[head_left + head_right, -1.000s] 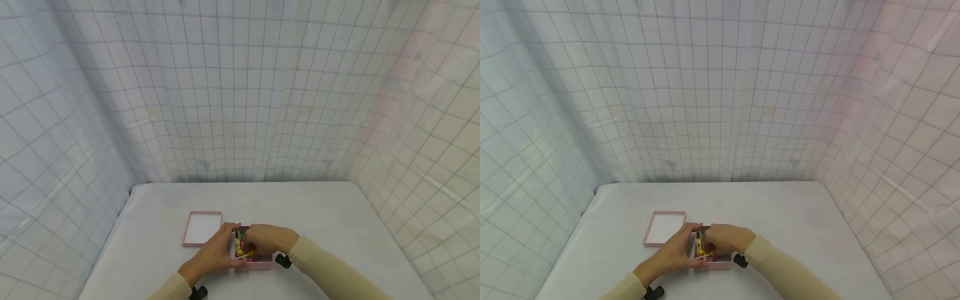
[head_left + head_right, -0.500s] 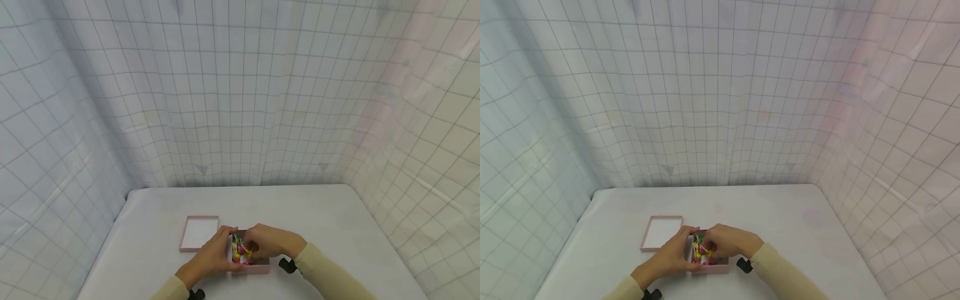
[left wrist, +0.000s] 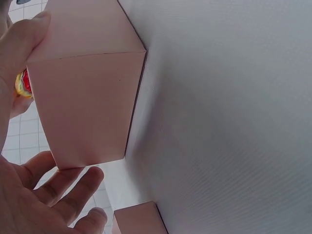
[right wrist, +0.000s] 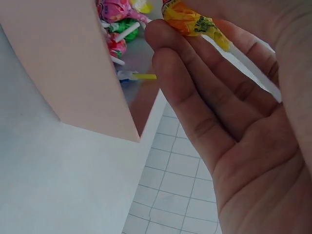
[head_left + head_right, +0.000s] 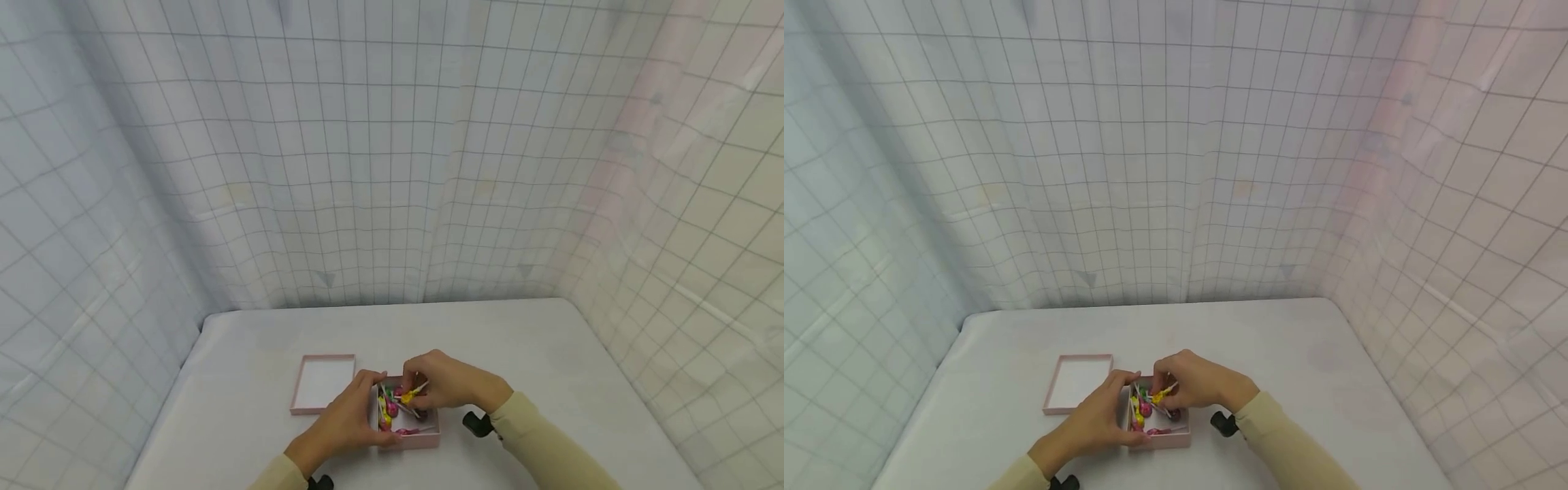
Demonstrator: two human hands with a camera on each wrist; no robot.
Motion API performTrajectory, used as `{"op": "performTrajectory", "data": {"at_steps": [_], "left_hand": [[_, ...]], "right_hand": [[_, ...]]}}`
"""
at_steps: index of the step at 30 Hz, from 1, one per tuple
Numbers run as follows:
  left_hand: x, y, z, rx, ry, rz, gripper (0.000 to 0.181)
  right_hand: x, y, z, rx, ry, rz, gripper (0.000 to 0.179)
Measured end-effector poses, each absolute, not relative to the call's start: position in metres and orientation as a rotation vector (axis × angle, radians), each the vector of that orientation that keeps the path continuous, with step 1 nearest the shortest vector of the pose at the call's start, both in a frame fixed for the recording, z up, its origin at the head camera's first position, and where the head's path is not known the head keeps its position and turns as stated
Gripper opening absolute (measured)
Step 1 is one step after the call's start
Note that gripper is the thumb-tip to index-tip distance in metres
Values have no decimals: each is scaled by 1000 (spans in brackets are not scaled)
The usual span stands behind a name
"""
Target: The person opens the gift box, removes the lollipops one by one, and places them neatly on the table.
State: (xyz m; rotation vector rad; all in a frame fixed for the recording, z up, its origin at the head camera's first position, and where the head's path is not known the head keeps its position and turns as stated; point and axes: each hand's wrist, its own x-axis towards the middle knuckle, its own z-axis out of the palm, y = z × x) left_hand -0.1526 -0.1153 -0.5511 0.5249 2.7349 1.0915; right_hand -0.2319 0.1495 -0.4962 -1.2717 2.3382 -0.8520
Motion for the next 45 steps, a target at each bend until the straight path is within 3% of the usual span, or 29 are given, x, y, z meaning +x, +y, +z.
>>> {"op": "performTrajectory", "data": {"at_steps": [7, 22, 45], "left_hand": [[-151, -114, -555, 517, 2705, 1106, 122], [-154, -121, -554, 491, 2684, 1102, 125], [-155, -119, -552, 490, 2613, 1171, 123]], "right_hand": [[-236, 153, -493, -1233, 2376, -816, 28], [-256, 180, -501, -1324, 2535, -865, 21], [-290, 224, -565, -931, 2651, -955, 21]]}}
